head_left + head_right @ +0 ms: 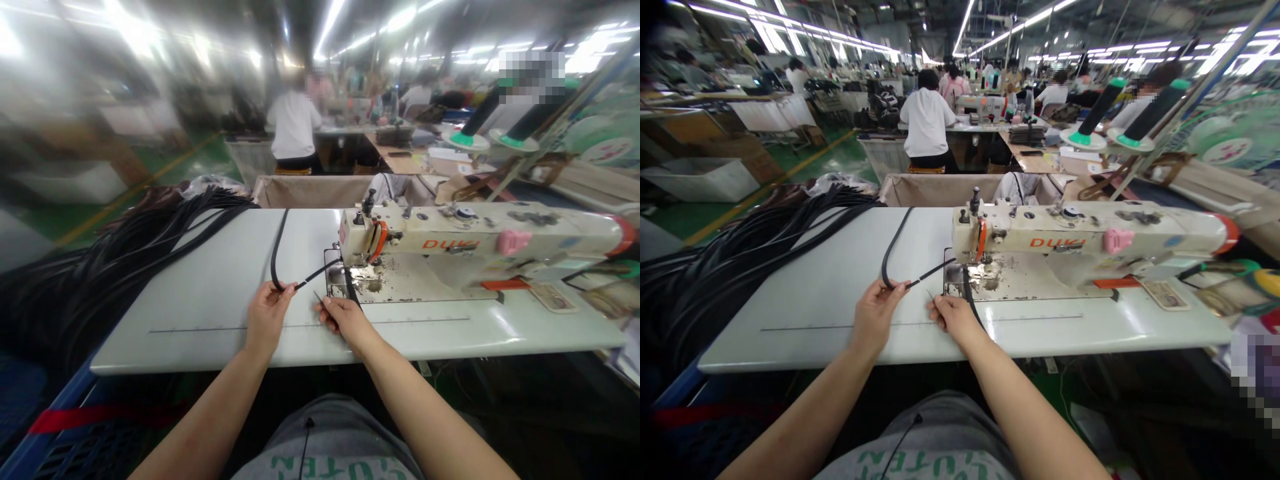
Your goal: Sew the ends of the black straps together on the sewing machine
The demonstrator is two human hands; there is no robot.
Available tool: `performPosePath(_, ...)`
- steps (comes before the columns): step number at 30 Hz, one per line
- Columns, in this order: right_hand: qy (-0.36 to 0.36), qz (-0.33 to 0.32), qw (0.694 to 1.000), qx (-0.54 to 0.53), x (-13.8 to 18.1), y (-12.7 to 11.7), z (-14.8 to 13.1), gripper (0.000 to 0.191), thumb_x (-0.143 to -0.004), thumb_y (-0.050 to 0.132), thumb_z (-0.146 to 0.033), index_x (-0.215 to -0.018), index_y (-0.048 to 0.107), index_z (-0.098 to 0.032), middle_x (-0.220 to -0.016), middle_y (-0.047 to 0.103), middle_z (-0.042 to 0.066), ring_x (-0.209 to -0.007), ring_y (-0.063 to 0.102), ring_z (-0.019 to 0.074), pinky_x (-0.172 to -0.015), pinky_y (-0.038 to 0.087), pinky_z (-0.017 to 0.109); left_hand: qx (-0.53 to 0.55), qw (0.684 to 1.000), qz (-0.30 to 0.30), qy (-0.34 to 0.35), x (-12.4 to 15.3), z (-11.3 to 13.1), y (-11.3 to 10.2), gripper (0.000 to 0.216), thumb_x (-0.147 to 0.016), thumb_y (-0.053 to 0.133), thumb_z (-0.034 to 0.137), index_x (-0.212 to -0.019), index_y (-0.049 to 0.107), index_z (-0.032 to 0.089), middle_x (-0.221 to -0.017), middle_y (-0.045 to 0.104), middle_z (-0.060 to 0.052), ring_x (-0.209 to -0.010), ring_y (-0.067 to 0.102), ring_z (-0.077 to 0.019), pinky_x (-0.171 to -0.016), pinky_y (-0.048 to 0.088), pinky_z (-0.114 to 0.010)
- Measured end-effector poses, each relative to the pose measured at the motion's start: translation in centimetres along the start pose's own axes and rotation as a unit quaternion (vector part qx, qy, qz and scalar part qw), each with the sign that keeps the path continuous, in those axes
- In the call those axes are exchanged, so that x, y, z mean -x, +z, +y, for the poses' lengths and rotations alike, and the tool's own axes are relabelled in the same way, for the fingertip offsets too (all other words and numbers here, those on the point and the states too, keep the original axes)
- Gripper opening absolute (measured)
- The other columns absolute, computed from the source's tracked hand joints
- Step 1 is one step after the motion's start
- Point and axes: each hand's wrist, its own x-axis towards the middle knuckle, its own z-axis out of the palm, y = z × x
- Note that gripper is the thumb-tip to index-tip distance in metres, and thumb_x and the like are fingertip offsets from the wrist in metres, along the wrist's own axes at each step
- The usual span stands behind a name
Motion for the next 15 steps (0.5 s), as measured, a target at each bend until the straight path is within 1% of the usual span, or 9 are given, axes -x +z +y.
performPosePath(6,0.0,-0.057,0.998,-0.029,-1.1,1.5,-0.5,0.052,-0.082,0.069,-0.066,-0.083,0.071,-0.014,-0.061,0.049,-0.005,-0.048,0.032,0.0065,-0.046,0.019,0.021,-0.052,0.998,0.014,0.015,2.1,0.7,-1.5,0.033,-0.086,0.076,0.05,-0.096,0.064,0.021,-0.106,0.079,-0.01,-0.104,0.076,-0.0249,-0.099,0.059,-0.04)
performPosePath(10,-0.01,-0.083,0.996,-0.01,-1.2,2.2,-0.9,0.052,-0.083,0.066,-0.068,-0.081,0.068,-0.016,-0.059,0.043,-0.007,-0.049,0.028,0.0072,-0.047,0.018,0.022,-0.064,0.997,0.023,0.022,3.1,1.1,-2.1,0.032,-0.088,0.074,0.05,-0.096,0.064,0.021,-0.106,0.079,-0.01,-0.106,0.076,-0.0261,-0.098,0.06,-0.04)
performPosePath(12,-0.02,-0.086,0.996,0.019,-1.1,2.2,-1.1,0.052,-0.087,0.059,-0.069,-0.08,0.065,-0.018,-0.058,0.039,-0.007,-0.049,0.027,0.0085,-0.048,0.019,0.023,-0.064,0.997,0.023,0.026,3.5,1.2,-2.3,0.031,-0.088,0.074,0.048,-0.097,0.064,0.02,-0.105,0.079,-0.01,-0.107,0.076,-0.0262,-0.099,0.059,-0.04)
performPosePath(13,-0.033,-0.083,0.995,0.047,-1.0,2.0,-1.1,0.05,-0.09,0.055,-0.067,-0.081,0.064,-0.019,-0.058,0.039,-0.007,-0.05,0.029,0.0095,-0.049,0.022,0.023,-0.061,0.998,0.023,0.023,3.6,1.1,-2.5,0.031,-0.089,0.074,0.048,-0.098,0.064,0.021,-0.105,0.079,-0.01,-0.107,0.076,-0.0259,-0.099,0.059,-0.04)
performPosePath(15,-0.084,-0.047,0.984,0.149,-0.4,1.4,-1.3,0.041,-0.095,0.053,-0.059,-0.083,0.061,-0.02,-0.062,0.043,-0.006,-0.055,0.038,0.0121,-0.054,0.032,0.024,-0.056,0.998,0.022,0.007,3.7,1.0,-2.8,0.032,-0.088,0.074,0.049,-0.099,0.064,0.021,-0.106,0.079,-0.01,-0.105,0.076,-0.0255,-0.099,0.059,-0.04)
